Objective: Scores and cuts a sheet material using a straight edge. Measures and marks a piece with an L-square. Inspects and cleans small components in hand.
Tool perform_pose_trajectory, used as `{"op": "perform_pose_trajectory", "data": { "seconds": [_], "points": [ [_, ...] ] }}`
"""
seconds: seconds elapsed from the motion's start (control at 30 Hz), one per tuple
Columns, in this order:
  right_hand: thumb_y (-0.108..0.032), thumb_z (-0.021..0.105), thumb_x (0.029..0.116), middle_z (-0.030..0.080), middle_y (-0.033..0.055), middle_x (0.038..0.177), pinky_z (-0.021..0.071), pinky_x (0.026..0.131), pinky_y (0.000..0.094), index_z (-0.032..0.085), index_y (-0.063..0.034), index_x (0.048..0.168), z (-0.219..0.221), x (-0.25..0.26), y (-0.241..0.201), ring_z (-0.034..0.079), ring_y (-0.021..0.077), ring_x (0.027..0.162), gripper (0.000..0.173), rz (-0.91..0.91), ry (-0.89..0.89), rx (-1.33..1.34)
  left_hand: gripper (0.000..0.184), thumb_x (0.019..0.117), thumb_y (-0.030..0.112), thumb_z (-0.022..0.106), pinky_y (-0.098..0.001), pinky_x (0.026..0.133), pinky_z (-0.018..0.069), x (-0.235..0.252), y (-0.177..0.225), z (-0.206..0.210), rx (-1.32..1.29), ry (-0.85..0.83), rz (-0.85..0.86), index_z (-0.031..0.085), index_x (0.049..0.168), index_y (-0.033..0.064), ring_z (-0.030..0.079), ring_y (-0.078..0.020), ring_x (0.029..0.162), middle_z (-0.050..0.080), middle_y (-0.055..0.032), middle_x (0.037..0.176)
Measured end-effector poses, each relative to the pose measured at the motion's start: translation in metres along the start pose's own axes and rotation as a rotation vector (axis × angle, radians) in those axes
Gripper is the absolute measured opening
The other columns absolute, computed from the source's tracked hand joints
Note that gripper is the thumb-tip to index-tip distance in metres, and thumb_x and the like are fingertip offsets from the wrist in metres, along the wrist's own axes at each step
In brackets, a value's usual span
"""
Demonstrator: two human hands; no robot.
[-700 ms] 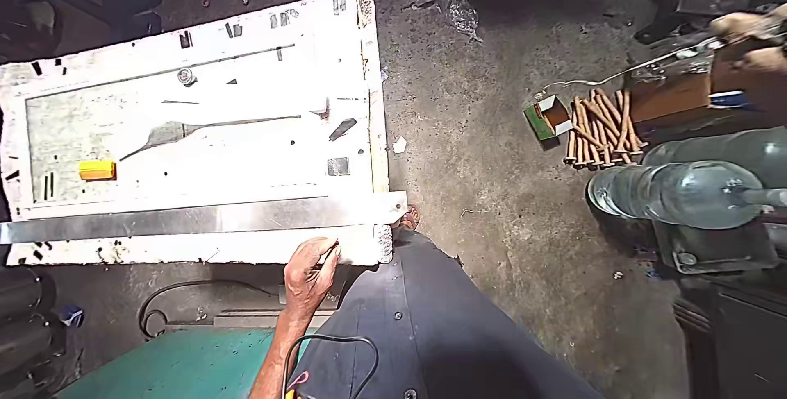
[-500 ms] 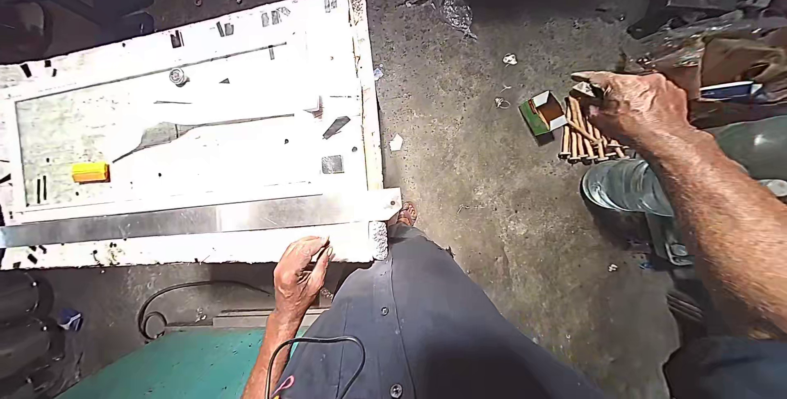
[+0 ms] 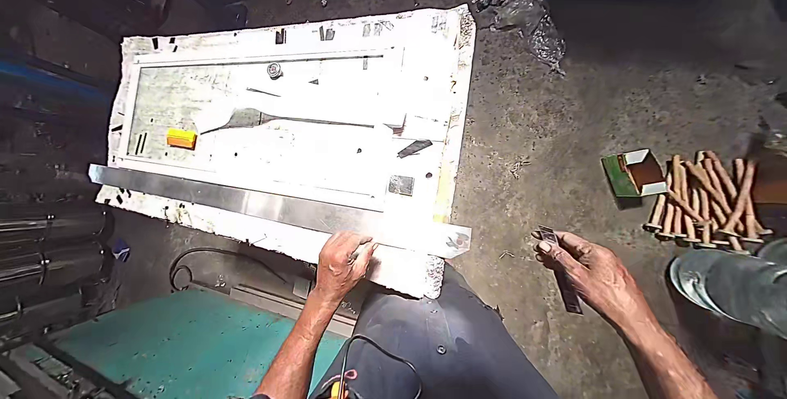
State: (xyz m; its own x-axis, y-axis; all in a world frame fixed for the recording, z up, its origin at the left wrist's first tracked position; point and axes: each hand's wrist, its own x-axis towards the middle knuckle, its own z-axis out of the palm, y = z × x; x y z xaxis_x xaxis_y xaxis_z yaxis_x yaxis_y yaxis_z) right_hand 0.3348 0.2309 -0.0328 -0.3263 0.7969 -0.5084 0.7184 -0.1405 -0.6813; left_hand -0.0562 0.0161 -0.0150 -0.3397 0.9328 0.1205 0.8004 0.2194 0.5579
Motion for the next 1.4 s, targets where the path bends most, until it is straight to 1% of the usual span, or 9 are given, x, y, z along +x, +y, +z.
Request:
{"op": "perform_pose_trajectory", "data": {
  "seconds": [0.07,0.1,0.17,0.27,0.4,0.53,0.73,1.07,1.4],
  "points": [
    [-0.031,0.07,0.0925,0.077,-0.0022,0.087,0.0645,0.07,0.0296,0.07,-0.0115,0.114,0.032,-0.009,-0.044,0.074,0.0097,0.074,0.029,-0.099,0.021,0.162,0.024,0.0951,0.033,0.07,-0.0318,0.082,0.0578,0.013,-0.015,0.009,0.045,-0.025,0.032,0.08,0.106,0.0142,0.07,-0.013,0.086,0.076,-0.0007,0.09],
    [-0.028,0.073,0.0908,0.077,-0.0017,0.085,0.0649,0.066,0.0286,0.069,-0.0101,0.109,0.048,-0.01,-0.065,0.075,0.011,0.071,0.026,-0.126,0.015,0.248,0.026,0.096,0.034,0.068,-0.0329,0.08,0.0577,0.021,-0.022,0.012,0.066,-0.035,0.053,0.08,0.109,0.0145,0.07,-0.0149,0.083,0.075,-0.0021,0.087],
    [-0.023,0.072,0.0942,0.077,0.0011,0.085,0.0653,0.058,0.0297,0.07,-0.0078,0.106,0.08,-0.005,-0.099,0.075,0.0151,0.065,0.02,-0.157,-0.029,0.363,0.028,0.0977,0.035,0.066,-0.0348,0.076,0.057,0.034,-0.034,0.018,0.085,-0.056,0.088,0.08,0.112,0.0155,0.068,-0.0181,0.079,0.073,-0.0041,0.083],
    [-0.023,0.065,0.1005,0.077,-0.001,0.085,0.0633,0.05,0.0271,0.071,-0.0081,0.108,0.123,0.017,-0.127,0.072,0.0117,0.06,0.017,-0.202,-0.087,0.358,0.029,0.0988,0.035,0.065,-0.0364,0.074,0.0567,0.052,-0.052,0.026,0.085,-0.094,0.138,0.079,0.115,0.0163,0.068,-0.0206,0.078,0.073,-0.0057,0.082],
    [-0.026,0.068,0.0989,0.074,-0.007,0.078,0.0615,0.053,0.0213,0.072,-0.0109,0.103,0.168,0.042,-0.142,0.07,0.0032,0.061,0.016,-0.242,-0.087,0.259,0.03,0.0997,0.036,0.064,-0.0366,0.068,0.054,0.06,-0.074,0.039,0.034,-0.144,0.177,0.078,0.118,0.0173,0.065,-0.0216,0.072,0.07,-0.0061,0.077],
    [-0.024,0.065,0.1004,0.074,-0.0076,0.079,0.0613,0.053,0.02,0.071,-0.0096,0.103,0.195,0.054,-0.146,0.07,0.0017,0.06,0.016,-0.225,-0.097,0.228,0.032,0.0997,0.038,0.064,-0.0356,0.059,0.0463,0.064,-0.08,0.049,0.041,-0.146,0.221,0.078,0.12,0.0193,0.057,-0.021,0.06,0.063,-0.0039,0.065],
    [-0.024,0.062,0.1012,0.074,-0.008,0.078,0.0588,0.052,0.0177,0.072,-0.0101,0.1,0.208,0.062,-0.148,0.067,-0.0006,0.058,0.017,-0.184,-0.108,0.179,0.029,0.0984,0.038,0.065,-0.0329,0.055,0.0384,0.065,-0.083,0.058,0.054,-0.101,0.233,0.08,0.116,0.0212,0.049,-0.0177,0.054,0.057,-0.0007,0.058],
    [-0.027,0.062,0.1002,0.071,-0.0094,0.074,0.0539,0.052,0.0149,0.074,-0.0125,0.097,0.21,0.067,-0.148,0.063,-0.0042,0.057,0.018,-0.195,-0.084,0.1,0.03,0.0989,0.039,0.064,-0.0318,0.056,0.0356,0.063,-0.086,0.061,0.028,-0.097,0.222,0.078,0.121,0.0239,0.045,-0.0161,0.053,0.053,0.0005,0.057],
    [-0.028,0.063,0.1007,0.071,-0.0086,0.074,0.0527,0.052,0.015,0.074,-0.0125,0.097,0.21,0.068,-0.145,0.062,-0.0045,0.059,0.019,-0.234,-0.089,0.079,0.03,0.099,0.039,0.064,-0.0316,0.056,0.0355,0.064,-0.085,0.06,0.019,-0.108,0.218,0.078,0.12,0.0237,0.045,-0.0158,0.053,0.054,0.0005,0.057]
  ]
}}
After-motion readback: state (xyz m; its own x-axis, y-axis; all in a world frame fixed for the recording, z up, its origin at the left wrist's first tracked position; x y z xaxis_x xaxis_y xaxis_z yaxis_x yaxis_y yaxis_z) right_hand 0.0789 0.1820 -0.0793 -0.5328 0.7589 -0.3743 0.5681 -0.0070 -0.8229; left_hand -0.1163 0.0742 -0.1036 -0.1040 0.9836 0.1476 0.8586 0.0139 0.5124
